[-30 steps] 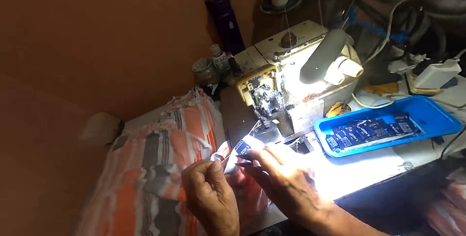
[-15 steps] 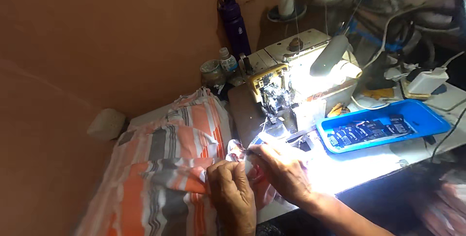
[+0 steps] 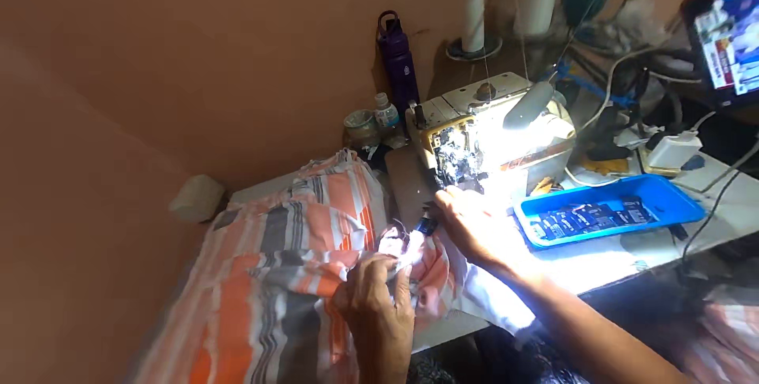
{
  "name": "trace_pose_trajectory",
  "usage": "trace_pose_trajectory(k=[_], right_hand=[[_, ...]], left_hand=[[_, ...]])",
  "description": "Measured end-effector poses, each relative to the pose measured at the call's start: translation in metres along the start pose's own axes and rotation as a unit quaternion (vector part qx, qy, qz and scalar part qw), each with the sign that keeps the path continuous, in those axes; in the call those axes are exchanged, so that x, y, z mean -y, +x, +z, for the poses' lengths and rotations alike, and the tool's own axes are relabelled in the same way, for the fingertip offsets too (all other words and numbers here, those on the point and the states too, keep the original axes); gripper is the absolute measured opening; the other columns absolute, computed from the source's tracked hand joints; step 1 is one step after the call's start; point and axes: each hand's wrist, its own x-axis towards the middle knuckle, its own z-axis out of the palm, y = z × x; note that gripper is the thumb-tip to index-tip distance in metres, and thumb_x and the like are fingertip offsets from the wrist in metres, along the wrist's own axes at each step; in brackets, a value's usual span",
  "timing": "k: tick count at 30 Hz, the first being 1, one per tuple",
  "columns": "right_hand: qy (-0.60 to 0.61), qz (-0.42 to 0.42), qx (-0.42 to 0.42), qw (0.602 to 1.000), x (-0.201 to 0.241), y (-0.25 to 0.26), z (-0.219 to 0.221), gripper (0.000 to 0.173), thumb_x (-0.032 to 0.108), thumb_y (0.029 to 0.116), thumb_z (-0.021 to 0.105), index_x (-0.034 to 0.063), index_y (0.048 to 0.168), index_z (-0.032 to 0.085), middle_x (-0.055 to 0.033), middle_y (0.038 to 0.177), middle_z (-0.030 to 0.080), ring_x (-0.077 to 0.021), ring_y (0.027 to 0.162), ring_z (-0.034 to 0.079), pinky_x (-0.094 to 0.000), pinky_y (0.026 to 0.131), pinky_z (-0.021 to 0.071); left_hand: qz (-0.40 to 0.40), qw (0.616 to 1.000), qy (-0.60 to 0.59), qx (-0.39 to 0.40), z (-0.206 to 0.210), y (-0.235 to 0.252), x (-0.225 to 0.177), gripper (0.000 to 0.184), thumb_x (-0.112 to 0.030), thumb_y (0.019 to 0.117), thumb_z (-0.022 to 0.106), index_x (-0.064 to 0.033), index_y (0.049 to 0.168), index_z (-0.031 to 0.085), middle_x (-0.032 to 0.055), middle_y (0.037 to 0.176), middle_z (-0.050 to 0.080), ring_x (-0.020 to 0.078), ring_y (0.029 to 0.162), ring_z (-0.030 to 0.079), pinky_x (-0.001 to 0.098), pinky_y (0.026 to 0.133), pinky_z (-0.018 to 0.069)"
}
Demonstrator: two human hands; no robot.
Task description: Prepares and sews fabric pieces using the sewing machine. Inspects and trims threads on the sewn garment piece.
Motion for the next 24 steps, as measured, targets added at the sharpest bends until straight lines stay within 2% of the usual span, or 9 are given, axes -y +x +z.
trace_pose_trajectory(k=[2, 4, 7, 9, 14, 18, 21, 22, 24], right_hand=[[0.035, 0.003, -0.072, 0.997, 0.001, -0.008, -0.006, 0.015, 0.016, 0.0990, 0.062, 0.0049, 0.094, 0.071, -0.0119, 0.080, 0.066, -0.0296, 0.071, 0.068, -0.0470, 0.060, 0.0526], [0.125, 0.043, -0.157, 0.979, -0.001, -0.023, -0.012, 0.017, 0.018, 0.0979, 0.064, 0.0042, 0.099, 0.074, -0.0094, 0.081, 0.069, -0.0236, 0.068, 0.067, -0.0444, 0.060, 0.0515], [0.401, 0.189, -0.094, 0.891, -0.003, -0.052, -0.013, 0.024, 0.020, 0.0971, 0.066, 0.0037, 0.114, 0.064, 0.0047, 0.084, 0.063, 0.0018, 0.069, 0.057, -0.0176, 0.066, 0.0504], [0.498, 0.231, -0.044, 0.835, 0.004, -0.073, -0.001, 0.026, 0.013, 0.0903, 0.072, 0.0008, 0.110, 0.060, 0.0041, 0.087, 0.063, 0.0040, 0.073, 0.058, -0.0132, 0.067, 0.0498], [0.539, 0.252, 0.026, 0.803, 0.029, -0.105, 0.029, 0.024, 0.005, 0.0887, 0.069, -0.0032, 0.111, 0.064, 0.0006, 0.092, 0.065, 0.0033, 0.074, 0.060, -0.0138, 0.069, 0.0519], [0.535, 0.233, 0.014, 0.812, 0.040, -0.097, 0.037, 0.013, 0.003, 0.0920, 0.062, -0.0030, 0.103, 0.064, 0.0024, 0.083, 0.059, 0.0041, 0.069, 0.054, -0.0131, 0.065, 0.0466], [0.541, 0.116, -0.046, 0.832, 0.043, -0.078, 0.025, 0.018, 0.005, 0.0921, 0.061, -0.0061, 0.106, 0.064, -0.0010, 0.091, 0.059, 0.0031, 0.075, 0.056, -0.0127, 0.068, 0.0493], [0.532, 0.071, -0.079, 0.840, 0.044, -0.068, 0.014, 0.018, 0.005, 0.0923, 0.061, -0.0063, 0.105, 0.065, -0.0009, 0.090, 0.060, 0.0041, 0.073, 0.055, -0.0123, 0.066, 0.0486], [0.519, 0.009, -0.113, 0.847, 0.051, -0.041, -0.026, 0.014, 0.003, 0.0938, 0.060, -0.0039, 0.106, 0.062, 0.0040, 0.078, 0.059, 0.0073, 0.058, 0.048, -0.0112, 0.055, 0.0441]], left_hand=[[-0.019, 0.999, -0.033, 0.005, -0.011, 0.008, 0.005, 0.020, -0.009, 0.0930, 0.060, 0.0069, 0.102, 0.068, 0.0213, 0.096, 0.071, 0.0325, 0.091, 0.069, 0.0506, 0.086, 0.0500], [-0.021, 0.997, -0.069, -0.002, -0.024, 0.019, 0.015, 0.021, -0.007, 0.0952, 0.057, 0.0095, 0.107, 0.064, 0.0201, 0.092, 0.069, 0.0230, 0.083, 0.067, 0.0379, 0.078, 0.0541], [-0.015, 0.994, -0.104, -0.013, -0.044, 0.037, 0.024, 0.023, -0.008, 0.0963, 0.055, 0.0109, 0.109, 0.061, 0.0155, 0.091, 0.066, 0.0064, 0.079, 0.062, 0.0218, 0.074, 0.0524], [-0.024, 0.995, -0.094, -0.021, -0.053, 0.046, 0.021, 0.024, -0.009, 0.0981, 0.055, 0.0106, 0.109, 0.062, 0.0148, 0.091, 0.067, 0.0045, 0.078, 0.062, 0.0212, 0.073, 0.0523], [-0.018, 0.996, -0.081, -0.035, -0.065, 0.051, 0.017, 0.022, -0.011, 0.0985, 0.056, 0.0087, 0.106, 0.062, 0.0123, 0.091, 0.067, 0.0022, 0.081, 0.063, 0.0185, 0.077, 0.0512], [-0.033, 0.994, -0.094, -0.040, -0.084, 0.048, 0.017, 0.022, -0.010, 0.0978, 0.055, 0.0087, 0.108, 0.062, 0.0098, 0.094, 0.066, 0.0006, 0.084, 0.062, 0.0181, 0.078, 0.0511], [-0.028, 0.987, -0.141, -0.068, -0.124, 0.047, 0.028, 0.023, -0.006, 0.0963, 0.057, 0.0126, 0.110, 0.057, 0.0049, 0.095, 0.063, -0.0026, 0.083, 0.060, 0.0171, 0.078, 0.0526], [-0.012, 0.983, -0.166, -0.077, -0.142, 0.046, 0.035, 0.020, -0.005, 0.0948, 0.058, 0.0097, 0.108, 0.056, -0.0019, 0.093, 0.062, -0.0054, 0.083, 0.060, 0.0153, 0.078, 0.0530], [0.020, 0.975, -0.213, -0.059, -0.184, 0.040, 0.046, 0.011, -0.010, 0.0942, 0.062, -0.0113, 0.104, 0.059, -0.0183, 0.091, 0.065, -0.0081, 0.082, 0.063, 0.0137, 0.075, 0.0555]])
